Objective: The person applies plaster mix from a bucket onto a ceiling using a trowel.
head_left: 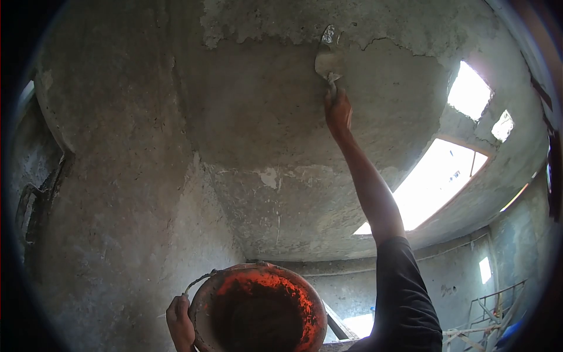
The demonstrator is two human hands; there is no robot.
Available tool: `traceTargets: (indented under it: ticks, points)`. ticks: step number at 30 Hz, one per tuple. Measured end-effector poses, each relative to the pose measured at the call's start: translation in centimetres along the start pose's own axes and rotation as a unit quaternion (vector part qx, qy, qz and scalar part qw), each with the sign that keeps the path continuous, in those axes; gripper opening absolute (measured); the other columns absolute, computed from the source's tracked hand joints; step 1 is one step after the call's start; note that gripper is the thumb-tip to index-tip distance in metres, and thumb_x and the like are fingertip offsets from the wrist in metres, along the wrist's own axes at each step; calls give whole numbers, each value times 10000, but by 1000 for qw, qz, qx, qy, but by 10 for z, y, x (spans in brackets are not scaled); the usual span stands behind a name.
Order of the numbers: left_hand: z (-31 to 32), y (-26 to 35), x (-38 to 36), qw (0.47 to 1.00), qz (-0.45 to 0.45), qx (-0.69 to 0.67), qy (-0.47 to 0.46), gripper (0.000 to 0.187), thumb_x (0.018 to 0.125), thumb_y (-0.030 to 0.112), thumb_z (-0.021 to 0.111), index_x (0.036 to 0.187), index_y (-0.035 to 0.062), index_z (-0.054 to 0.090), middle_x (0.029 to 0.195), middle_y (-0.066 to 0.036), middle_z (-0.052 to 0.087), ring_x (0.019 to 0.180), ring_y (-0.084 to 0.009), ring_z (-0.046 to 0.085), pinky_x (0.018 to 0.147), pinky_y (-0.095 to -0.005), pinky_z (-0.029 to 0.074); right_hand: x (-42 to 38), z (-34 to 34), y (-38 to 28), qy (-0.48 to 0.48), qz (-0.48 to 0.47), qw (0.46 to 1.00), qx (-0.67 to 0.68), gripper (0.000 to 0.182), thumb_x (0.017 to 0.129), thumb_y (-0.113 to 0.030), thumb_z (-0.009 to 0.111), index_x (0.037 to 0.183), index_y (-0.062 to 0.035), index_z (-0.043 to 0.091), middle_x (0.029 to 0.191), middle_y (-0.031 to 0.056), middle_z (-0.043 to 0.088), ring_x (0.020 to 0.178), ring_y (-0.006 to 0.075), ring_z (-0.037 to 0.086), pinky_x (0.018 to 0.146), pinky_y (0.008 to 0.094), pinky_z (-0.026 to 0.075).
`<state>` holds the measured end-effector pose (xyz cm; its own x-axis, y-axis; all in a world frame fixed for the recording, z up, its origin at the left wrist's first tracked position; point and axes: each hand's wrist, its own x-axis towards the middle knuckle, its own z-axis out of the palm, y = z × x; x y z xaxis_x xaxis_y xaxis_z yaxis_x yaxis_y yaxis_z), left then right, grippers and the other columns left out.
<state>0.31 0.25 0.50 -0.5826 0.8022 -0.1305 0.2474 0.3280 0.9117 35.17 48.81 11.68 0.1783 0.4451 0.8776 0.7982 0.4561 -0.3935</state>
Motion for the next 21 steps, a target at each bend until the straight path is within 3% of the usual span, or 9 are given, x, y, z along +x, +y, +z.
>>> traceTargets:
  ticks: [2, 4, 8, 12, 14, 16, 18, 21]
  points:
    - [1, -1, 0, 1000, 0, 0, 2, 350, 940, 310, 487, 749, 18, 452, 703, -26, 389, 690, -151, 369, 648, -295, 349, -8, 10, 5, 4, 2, 1000, -9, 344, 907, -238, 586, 1120, 22, 514, 978, 279, 606, 880, 477, 598, 728, 521, 480]
    - [0, -1, 0, 1000, 0, 3, 6, 350, 940, 310, 491, 751, 18, 456, 706, -23, 392, 692, -147, 368, 646, -292, 347, -32, 1, -13, -51, 71, 996, 9, 335, 907, -223, 583, 1133, 14, 512, 991, 300, 602, 887, 490, 592, 733, 532, 477]
    - [0, -2, -4, 999, -32, -23, 11, 338, 938, 308, 509, 774, 14, 480, 722, -21, 413, 702, -140, 384, 655, -282, 355, -109, -2, -4, -118, 83, 988, 52, 334, 901, -206, 589, 1133, 19, 508, 956, 315, 601, 869, 507, 584, 724, 538, 477]
    - [-1, -1, -4, 998, -35, -46, 2, 329, 943, 303, 518, 805, 5, 502, 745, -20, 433, 718, -137, 409, 679, -273, 369, -161, -22, -3, -142, 61, 987, 47, 320, 886, -199, 615, 1095, 31, 539, 907, 297, 612, 832, 469, 609, 695, 503, 488]
    - [1, -4, -3, 999, -21, -40, 14, 330, 945, 303, 517, 805, 4, 502, 744, -19, 433, 717, -136, 408, 680, -273, 369, -149, -23, 3, -134, 62, 988, 49, 315, 886, -191, 614, 1099, 26, 532, 923, 307, 606, 834, 472, 610, 689, 504, 490]
    - [1, -10, -2, 999, -10, -27, 23, 332, 947, 303, 516, 805, 3, 502, 744, -18, 433, 716, -136, 407, 682, -274, 369, -106, -22, 4, -15, -34, 999, 28, 317, 897, -213, 605, 1096, 25, 535, 856, 296, 613, 753, 447, 621, 628, 483, 487]
    - [4, -18, 1, 998, -3, -49, 43, 335, 947, 302, 506, 788, 8, 483, 732, -18, 423, 710, -140, 398, 677, -277, 364, -55, -31, -10, -7, 40, 999, 13, 316, 909, -233, 591, 1075, 33, 549, 801, 280, 614, 688, 432, 617, 587, 473, 473]
    - [1, -12, 0, 999, -2, -34, 19, 340, 948, 300, 493, 768, 14, 463, 718, -20, 410, 705, -143, 387, 673, -281, 358, -7, -42, -27, 36, 34, 998, 32, 320, 915, -247, 584, 1051, 42, 567, 789, 274, 619, 681, 426, 621, 585, 469, 474]
